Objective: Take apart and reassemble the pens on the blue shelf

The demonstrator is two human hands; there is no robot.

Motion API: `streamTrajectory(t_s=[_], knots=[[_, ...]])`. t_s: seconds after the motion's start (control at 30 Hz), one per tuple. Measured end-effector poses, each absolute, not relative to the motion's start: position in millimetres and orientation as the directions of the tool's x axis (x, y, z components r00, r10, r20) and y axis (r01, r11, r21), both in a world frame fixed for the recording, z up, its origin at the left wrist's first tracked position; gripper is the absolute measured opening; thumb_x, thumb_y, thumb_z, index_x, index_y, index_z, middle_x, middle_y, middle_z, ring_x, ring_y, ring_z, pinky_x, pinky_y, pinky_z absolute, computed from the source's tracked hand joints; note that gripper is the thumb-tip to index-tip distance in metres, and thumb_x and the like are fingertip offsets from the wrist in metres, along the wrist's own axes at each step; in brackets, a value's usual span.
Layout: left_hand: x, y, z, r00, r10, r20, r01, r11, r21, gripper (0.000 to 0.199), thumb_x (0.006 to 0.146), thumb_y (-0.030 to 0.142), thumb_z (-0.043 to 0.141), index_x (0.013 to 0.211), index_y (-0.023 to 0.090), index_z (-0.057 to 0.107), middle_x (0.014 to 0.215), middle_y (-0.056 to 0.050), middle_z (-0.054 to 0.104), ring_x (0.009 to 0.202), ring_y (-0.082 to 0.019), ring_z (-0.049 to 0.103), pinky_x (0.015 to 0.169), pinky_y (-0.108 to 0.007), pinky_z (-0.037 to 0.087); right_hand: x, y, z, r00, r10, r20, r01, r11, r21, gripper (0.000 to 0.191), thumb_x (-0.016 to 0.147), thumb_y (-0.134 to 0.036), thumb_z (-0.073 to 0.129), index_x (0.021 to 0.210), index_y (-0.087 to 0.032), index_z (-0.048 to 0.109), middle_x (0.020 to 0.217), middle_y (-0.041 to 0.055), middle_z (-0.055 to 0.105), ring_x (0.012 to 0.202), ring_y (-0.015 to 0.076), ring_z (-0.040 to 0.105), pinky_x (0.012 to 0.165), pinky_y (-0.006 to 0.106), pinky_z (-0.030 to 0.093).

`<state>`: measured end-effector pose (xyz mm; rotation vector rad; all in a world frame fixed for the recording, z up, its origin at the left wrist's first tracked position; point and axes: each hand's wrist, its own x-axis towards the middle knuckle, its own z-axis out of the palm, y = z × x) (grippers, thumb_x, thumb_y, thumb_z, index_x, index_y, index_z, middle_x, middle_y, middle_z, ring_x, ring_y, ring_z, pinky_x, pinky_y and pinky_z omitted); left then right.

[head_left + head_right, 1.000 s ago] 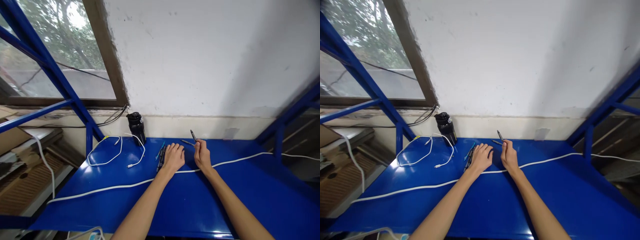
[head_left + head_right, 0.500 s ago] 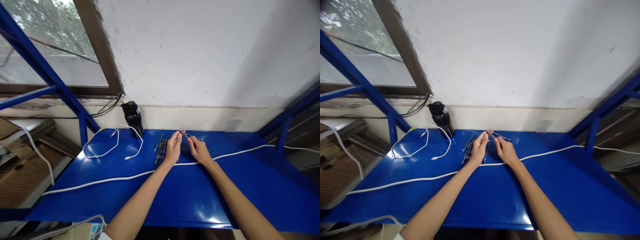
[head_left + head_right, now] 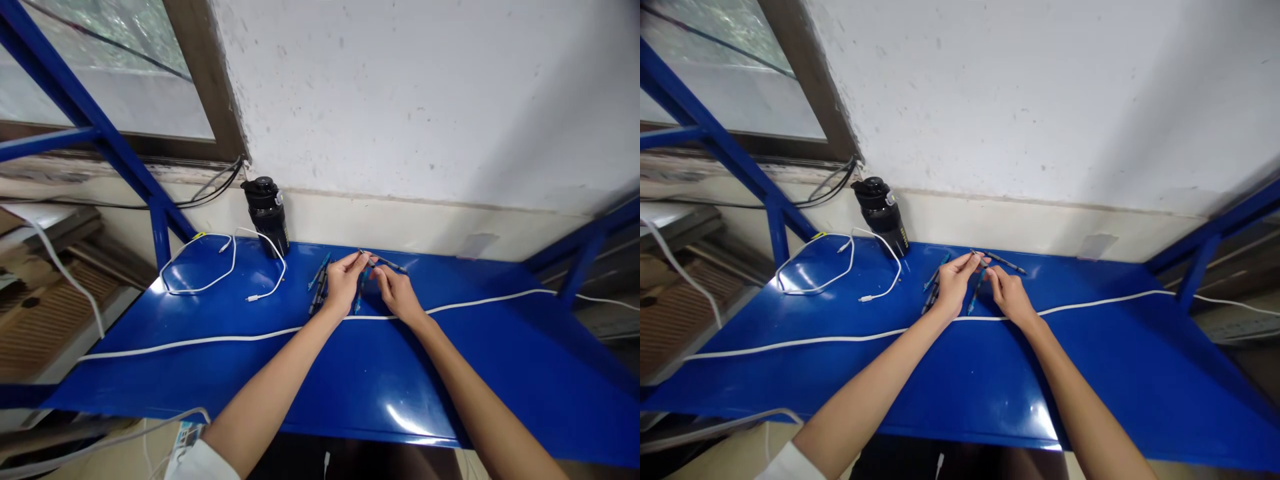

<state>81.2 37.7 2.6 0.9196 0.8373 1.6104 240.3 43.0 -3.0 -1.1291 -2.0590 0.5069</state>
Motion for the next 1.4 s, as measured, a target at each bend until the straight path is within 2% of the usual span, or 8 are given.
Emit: streamTrajectory(t_s=[0.27, 0.53, 0.63, 0.77, 0.9, 1.03, 1.23, 1.4], knots=[[79, 36, 0, -0.205, 0.965, 0.16, -0.356, -0.226, 0.907, 0.034, 0.093, 0.05, 0.078, 0.098, 0.018, 0.086, 0.098, -0.008, 0.084, 0.091, -0.022, 0.075, 0.091, -0.035, 0.057, 235, 39, 0, -0.356, 0.86, 0.365, 0.533, 0.508, -0.677, 0.05, 0.114, -0.057, 0.035, 0.092, -0.022, 0.063, 0.062, -0.0041, 0.05, 0.051, 0.0154, 0.045, 0.056, 0.03, 0.037], [79, 42, -1, -0.294, 0.951, 0.092, -0.407, -0.212, 0.889, 0.039, 0.077, 0.051, 0.093, 0.078, 0.018, 0.073, 0.075, 0.0, 0.071, 0.072, -0.014, 0.064, 0.074, -0.028, 0.049, 239, 45, -11, -0.391, 0.804, 0.448, 0.555, 0.594, -0.582, 0.036, 0.113, -0.051, 0.046, 0.106, -0.022, 0.066, 0.067, -0.0021, 0.057, 0.052, 0.0159, 0.05, 0.058, 0.03, 0.036], [79, 41, 1, -0.272, 0.957, 0.097, -0.477, -0.222, 0.851, 0.042, 0.077, 0.051, 0.094, 0.094, 0.019, 0.072, 0.092, -0.004, 0.075, 0.088, -0.018, 0.07, 0.084, -0.03, 0.052, 240, 46, -12, -0.363, 0.808, 0.464, 0.578, 0.586, -0.568, 0.033, 0.113, -0.05, 0.047, 0.109, -0.023, 0.065, 0.066, -0.0018, 0.057, 0.053, 0.0172, 0.051, 0.058, 0.03, 0.037], [80, 36, 4, -0.102, 0.978, 0.18, -0.543, -0.206, 0.814, 0.042, 0.088, 0.051, 0.085, 0.116, 0.02, 0.077, 0.115, -0.011, 0.08, 0.112, -0.027, 0.073, 0.098, -0.039, 0.054, 240, 44, -7, -0.313, 0.827, 0.466, 0.6, 0.553, -0.578, 0.035, 0.113, -0.051, 0.044, 0.111, -0.023, 0.066, 0.064, -0.0018, 0.056, 0.051, 0.0184, 0.051, 0.056, 0.031, 0.037], [81, 36, 3, -0.125, 0.975, 0.186, -0.531, -0.224, 0.817, 0.035, 0.087, 0.048, 0.086, 0.107, 0.019, 0.08, 0.106, -0.01, 0.081, 0.1, -0.025, 0.075, 0.091, -0.037, 0.056, 240, 44, -3, -0.321, 0.818, 0.477, 0.59, 0.567, -0.574, 0.039, 0.116, -0.046, 0.035, 0.101, -0.024, 0.064, 0.072, 0.0017, 0.061, 0.06, 0.0204, 0.059, 0.063, 0.033, 0.04], [82, 40, -1, -0.199, 0.97, 0.139, -0.526, -0.226, 0.82, 0.034, 0.08, 0.046, 0.092, 0.094, 0.018, 0.078, 0.096, -0.007, 0.079, 0.089, -0.021, 0.073, 0.086, -0.033, 0.055, 241, 48, -8, -0.365, 0.797, 0.482, 0.568, 0.601, -0.563, 0.029, 0.115, -0.045, 0.041, 0.11, -0.025, 0.061, 0.087, 0.0053, 0.069, 0.071, 0.0221, 0.065, 0.068, 0.034, 0.045], [83, 40, -4, -0.137, 0.97, 0.199, -0.467, -0.24, 0.851, 0.032, 0.087, 0.045, 0.087, 0.105, 0.02, 0.08, 0.11, -0.008, 0.08, 0.102, -0.022, 0.073, 0.093, -0.032, 0.053, 240, 47, -11, -0.292, 0.845, 0.447, 0.512, 0.533, -0.673, 0.023, 0.11, -0.048, 0.054, 0.104, -0.027, 0.046, 0.082, 0.0019, 0.069, 0.068, 0.022, 0.067, 0.063, 0.032, 0.047], [85, 38, -2, -0.161, 0.967, 0.2, -0.461, -0.253, 0.85, 0.031, 0.087, 0.047, 0.087, 0.091, 0.019, 0.073, 0.095, -0.005, 0.077, 0.093, -0.019, 0.072, 0.086, -0.03, 0.053, 238, 44, -4, -0.326, 0.841, 0.431, 0.575, 0.538, -0.616, 0.028, 0.114, -0.049, 0.04, 0.113, -0.026, 0.056, 0.09, 0.0052, 0.07, 0.074, 0.0235, 0.067, 0.071, 0.035, 0.048]])
